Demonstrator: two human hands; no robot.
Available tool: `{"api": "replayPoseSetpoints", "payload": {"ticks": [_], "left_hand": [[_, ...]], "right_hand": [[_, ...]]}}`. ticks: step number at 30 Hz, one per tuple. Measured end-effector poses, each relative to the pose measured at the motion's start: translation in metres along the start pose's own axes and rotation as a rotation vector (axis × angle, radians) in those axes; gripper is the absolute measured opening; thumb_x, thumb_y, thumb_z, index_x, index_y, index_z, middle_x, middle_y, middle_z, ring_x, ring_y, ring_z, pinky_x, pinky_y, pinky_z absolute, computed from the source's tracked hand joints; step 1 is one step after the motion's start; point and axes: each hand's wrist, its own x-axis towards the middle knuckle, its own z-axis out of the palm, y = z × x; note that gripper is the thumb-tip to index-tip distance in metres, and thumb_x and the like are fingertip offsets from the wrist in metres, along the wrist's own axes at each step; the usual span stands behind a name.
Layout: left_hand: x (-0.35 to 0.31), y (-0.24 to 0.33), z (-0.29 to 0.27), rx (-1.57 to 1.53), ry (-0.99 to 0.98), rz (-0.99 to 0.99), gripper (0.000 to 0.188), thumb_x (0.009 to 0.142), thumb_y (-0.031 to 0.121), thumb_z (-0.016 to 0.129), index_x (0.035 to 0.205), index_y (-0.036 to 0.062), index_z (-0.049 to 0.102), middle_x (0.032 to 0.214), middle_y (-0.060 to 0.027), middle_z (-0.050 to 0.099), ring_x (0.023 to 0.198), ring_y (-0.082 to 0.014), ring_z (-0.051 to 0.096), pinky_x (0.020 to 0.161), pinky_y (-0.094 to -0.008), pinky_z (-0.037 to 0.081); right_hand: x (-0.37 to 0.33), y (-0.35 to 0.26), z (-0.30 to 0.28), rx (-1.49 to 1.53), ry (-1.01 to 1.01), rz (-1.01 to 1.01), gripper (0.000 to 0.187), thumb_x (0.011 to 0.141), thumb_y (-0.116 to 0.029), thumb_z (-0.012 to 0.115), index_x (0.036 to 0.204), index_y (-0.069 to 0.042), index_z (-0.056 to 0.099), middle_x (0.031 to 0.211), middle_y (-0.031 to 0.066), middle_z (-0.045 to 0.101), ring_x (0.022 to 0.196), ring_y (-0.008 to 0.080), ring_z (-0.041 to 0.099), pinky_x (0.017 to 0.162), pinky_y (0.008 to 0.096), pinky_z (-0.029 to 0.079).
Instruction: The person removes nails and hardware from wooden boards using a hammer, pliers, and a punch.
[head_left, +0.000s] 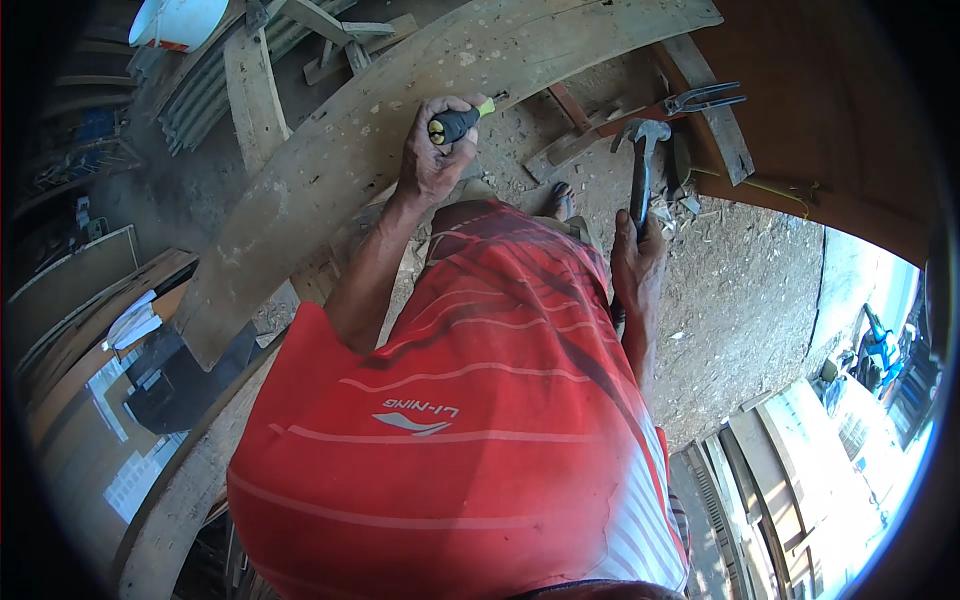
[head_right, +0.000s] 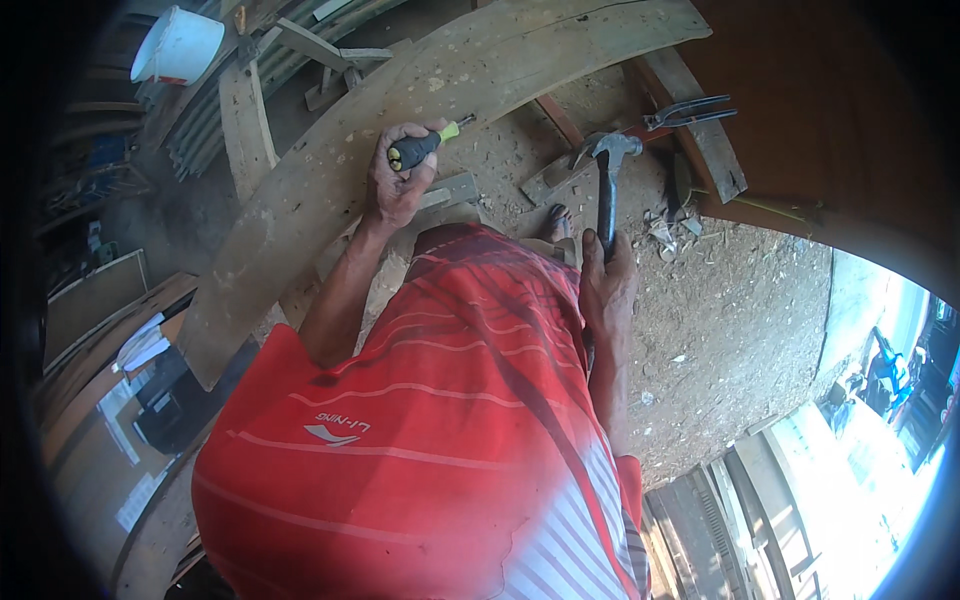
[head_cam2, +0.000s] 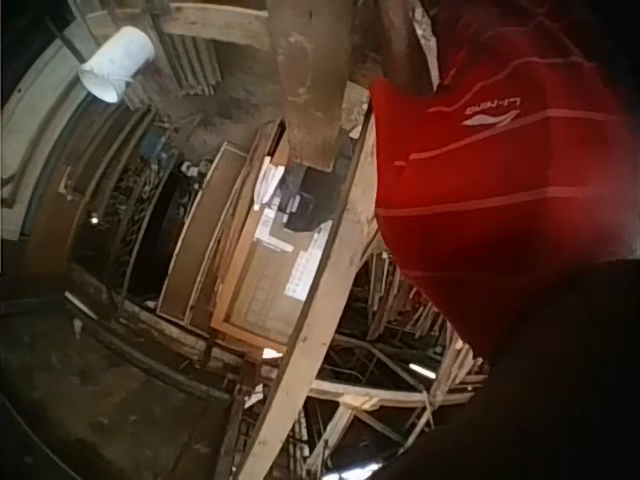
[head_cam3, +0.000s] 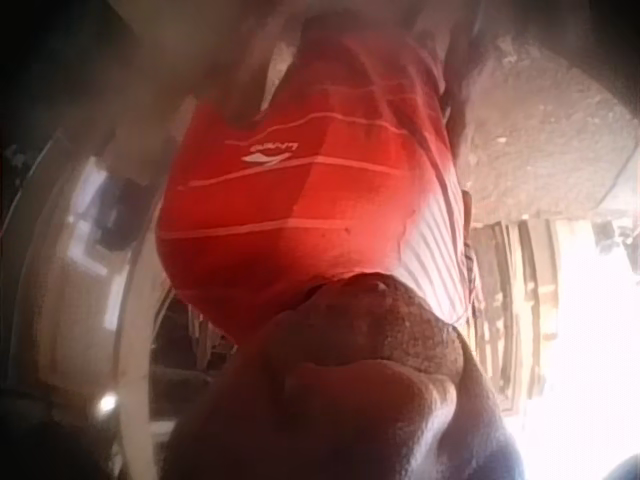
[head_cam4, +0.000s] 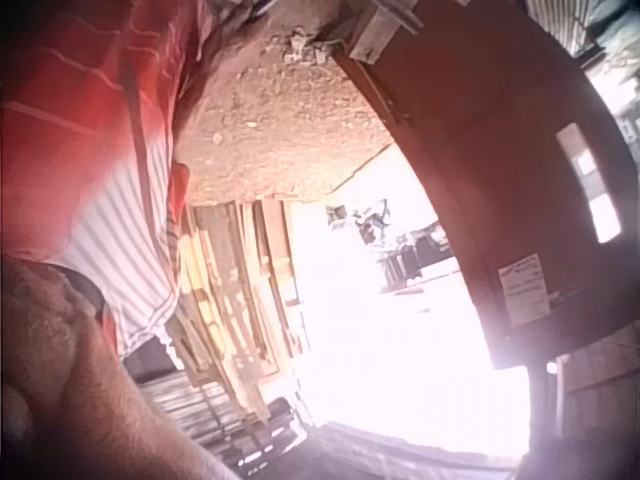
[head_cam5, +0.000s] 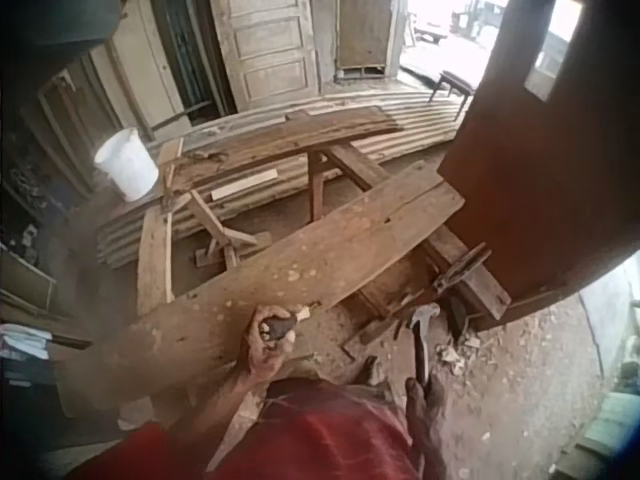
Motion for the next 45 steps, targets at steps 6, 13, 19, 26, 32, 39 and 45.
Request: {"api": "replayPoseSetpoints", "payload": {"ticks": [6, 13, 19, 26, 32, 39, 45], "left_hand": [[-0.002, -0.01, 0.006, -0.027, 0.153, -0.04, 0.044, 0.095, 0.005, 0.063, 0.132, 0.0057, 0.039, 0.122, -0.0163, 0.066, 0.116, -0.0195, 0.059, 0.097, -0.0324, 0.051], [0.042, -0.005, 0.007, -0.558, 0.617, -0.197, 0.025, 0.1, 0.025, 0.068, 0.111, 0.0051, 0.059, 0.11, -0.0134, 0.071, 0.1, -0.0275, 0.072, 0.086, -0.0422, 0.062], [0.044, 0.004, -0.006, -0.287, 0.538, -0.181, 0.027, 0.099, 0.023, 0.07, 0.108, 0.0046, 0.053, 0.103, -0.0123, 0.071, 0.095, -0.0228, 0.073, 0.081, -0.0356, 0.061], [0.044, 0.025, 0.0, -0.166, 0.438, -0.418, 0.03, 0.095, 0.024, 0.074, 0.105, 0.0046, 0.053, 0.093, -0.0095, 0.068, 0.087, -0.0174, 0.071, 0.074, -0.0316, 0.058], [0.052, 0.016, 0.004, 0.564, 0.153, -0.416, 0.058, 0.081, 0.036, 0.082, 0.119, 0.0009, 0.055, 0.092, -0.0204, 0.068, 0.085, -0.0341, 0.071, 0.074, -0.0437, 0.054], [0.06, 0.006, 0.025, 0.833, 0.023, -0.495, 0.058, 0.085, 0.04, 0.078, 0.119, -0.0015, 0.055, 0.101, -0.0246, 0.071, 0.091, -0.0423, 0.071, 0.079, -0.0506, 0.056], [0.061, 0.011, 0.019, 0.791, 0.03, -0.521, 0.056, 0.083, 0.041, 0.08, 0.113, -0.0012, 0.06, 0.1, -0.0243, 0.072, 0.092, -0.042, 0.071, 0.081, -0.0501, 0.055]], "right_hand": [[0.007, 0.014, -0.004, 0.031, -0.028, 0.003, 0.047, 0.101, -0.049, 0.059, 0.087, -0.004, 0.056, 0.064, 0.0021, 0.048, 0.061, 0.0131, 0.046, 0.056, 0.0345, 0.039], [0.017, 0.012, 0.004, -0.033, -0.114, -0.067, 0.047, 0.102, -0.047, 0.058, 0.089, -0.002, 0.056, 0.069, 0.0069, 0.051, 0.066, 0.0165, 0.049, 0.062, 0.037, 0.042], [0.019, -0.008, 0.003, -0.126, -0.201, -0.061, 0.046, 0.101, -0.044, 0.058, 0.094, 0.0, 0.057, 0.073, 0.015, 0.053, 0.068, 0.0271, 0.052, 0.067, 0.0432, 0.044], [0.04, -0.029, 0.011, -0.072, -0.226, -0.119, 0.042, 0.102, -0.04, 0.058, 0.099, 0.002, 0.059, 0.075, 0.0157, 0.056, 0.067, 0.0291, 0.054, 0.066, 0.0435, 0.045], [0.143, -0.054, 0.043, 0.021, -0.061, -0.345, 0.039, 0.097, -0.029, 0.061, 0.119, 0.003, 0.061, 0.096, 0.0274, 0.07, 0.091, 0.0397, 0.071, 0.082, 0.0456, 0.054], [0.261, -0.099, 0.034, -0.389, -0.027, -0.783, 0.041, 0.096, -0.029, 0.058, 0.125, 0.0, 0.064, 0.107, 0.0274, 0.07, 0.107, 0.0445, 0.064, 0.095, 0.048, 0.05], [0.284, -0.036, -0.032, -0.305, 0.313, -0.503, 0.056, 0.093, -0.039, 0.065, 0.138, -0.006, 0.059, 0.135, 0.0257, 0.057, 0.133, 0.0401, 0.049, 0.111, 0.047, 0.04]]}}
